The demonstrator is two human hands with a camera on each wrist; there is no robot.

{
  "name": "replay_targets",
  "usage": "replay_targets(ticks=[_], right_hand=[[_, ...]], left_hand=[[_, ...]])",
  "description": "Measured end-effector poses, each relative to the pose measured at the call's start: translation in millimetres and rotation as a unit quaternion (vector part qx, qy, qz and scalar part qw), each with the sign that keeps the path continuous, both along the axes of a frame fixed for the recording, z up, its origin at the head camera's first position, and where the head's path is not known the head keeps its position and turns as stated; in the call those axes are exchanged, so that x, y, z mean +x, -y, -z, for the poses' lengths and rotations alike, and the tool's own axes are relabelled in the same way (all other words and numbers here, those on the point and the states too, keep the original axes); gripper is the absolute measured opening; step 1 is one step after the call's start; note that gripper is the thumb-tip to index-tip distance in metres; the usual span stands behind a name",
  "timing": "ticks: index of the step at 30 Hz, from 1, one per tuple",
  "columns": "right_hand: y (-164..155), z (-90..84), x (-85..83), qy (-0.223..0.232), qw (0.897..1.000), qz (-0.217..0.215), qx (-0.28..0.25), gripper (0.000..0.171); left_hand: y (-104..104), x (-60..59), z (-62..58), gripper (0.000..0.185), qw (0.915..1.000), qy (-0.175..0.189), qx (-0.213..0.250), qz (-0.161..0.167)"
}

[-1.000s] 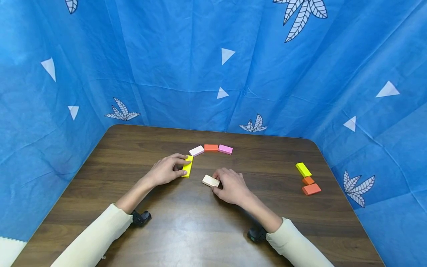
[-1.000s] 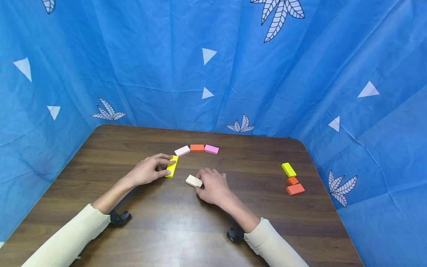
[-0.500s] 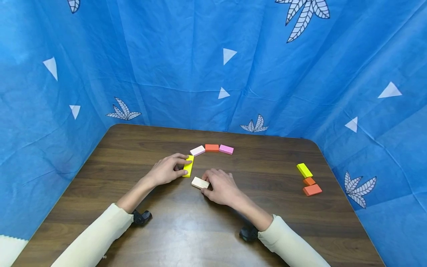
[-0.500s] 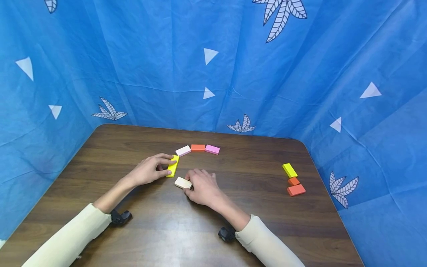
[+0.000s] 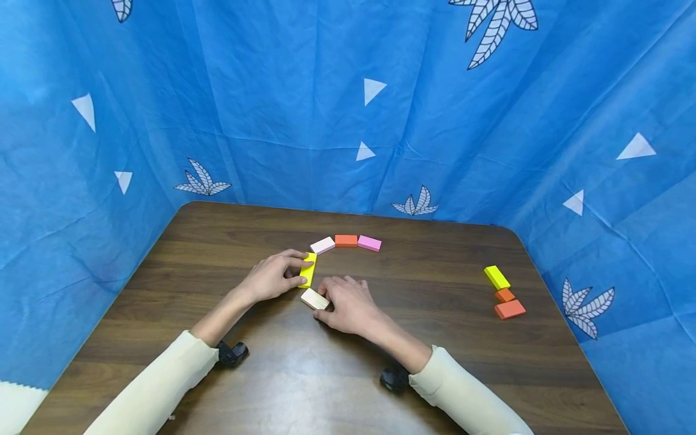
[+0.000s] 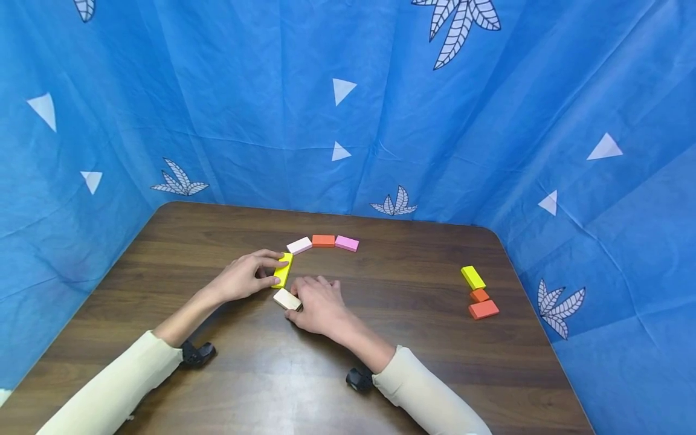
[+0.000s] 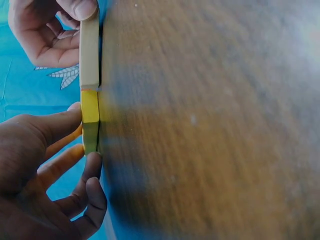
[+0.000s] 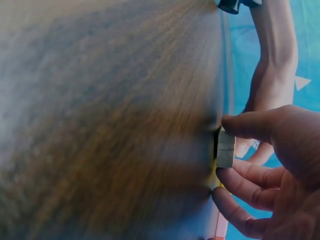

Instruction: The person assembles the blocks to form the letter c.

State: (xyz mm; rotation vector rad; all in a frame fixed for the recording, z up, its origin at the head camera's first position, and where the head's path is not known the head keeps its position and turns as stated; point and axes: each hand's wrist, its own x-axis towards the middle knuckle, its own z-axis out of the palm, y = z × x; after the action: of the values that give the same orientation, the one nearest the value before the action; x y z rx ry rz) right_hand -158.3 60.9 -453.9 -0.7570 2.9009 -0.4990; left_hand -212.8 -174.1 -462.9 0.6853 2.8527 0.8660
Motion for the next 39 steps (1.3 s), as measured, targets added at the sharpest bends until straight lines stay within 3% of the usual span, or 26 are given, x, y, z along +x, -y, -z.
replay_targets(ticks=[17, 25, 31, 39], right_hand=[[7, 4.3, -1.5, -0.014, 1.000, 0.000, 0.006, 0.042], [2, 0.9, -2.1, 0.012, 1.000, -0.007, -0.014, 0.053], [-18, -6.2, -4.8, 0.022, 0.999, 0.003, -0.049, 0.057], [-67, -5.9, -11.8, 0.009, 0.996, 0.056, -0.068, 0.052]], left_hand=[[0, -1.3, 0.6, 0.044, 1.0000, -0.001, -0.003, 0.001], [1, -1.6, 1.7, 0.043, 1.0000, -0.007, -0.006, 0.001], [1, -1.5, 0.9, 0.043, 1.0000, -0.004, -0.005, 0.002], [1, -1.5, 0.3, 0.044, 1.0000, -0.002, -0.004, 0.002]])
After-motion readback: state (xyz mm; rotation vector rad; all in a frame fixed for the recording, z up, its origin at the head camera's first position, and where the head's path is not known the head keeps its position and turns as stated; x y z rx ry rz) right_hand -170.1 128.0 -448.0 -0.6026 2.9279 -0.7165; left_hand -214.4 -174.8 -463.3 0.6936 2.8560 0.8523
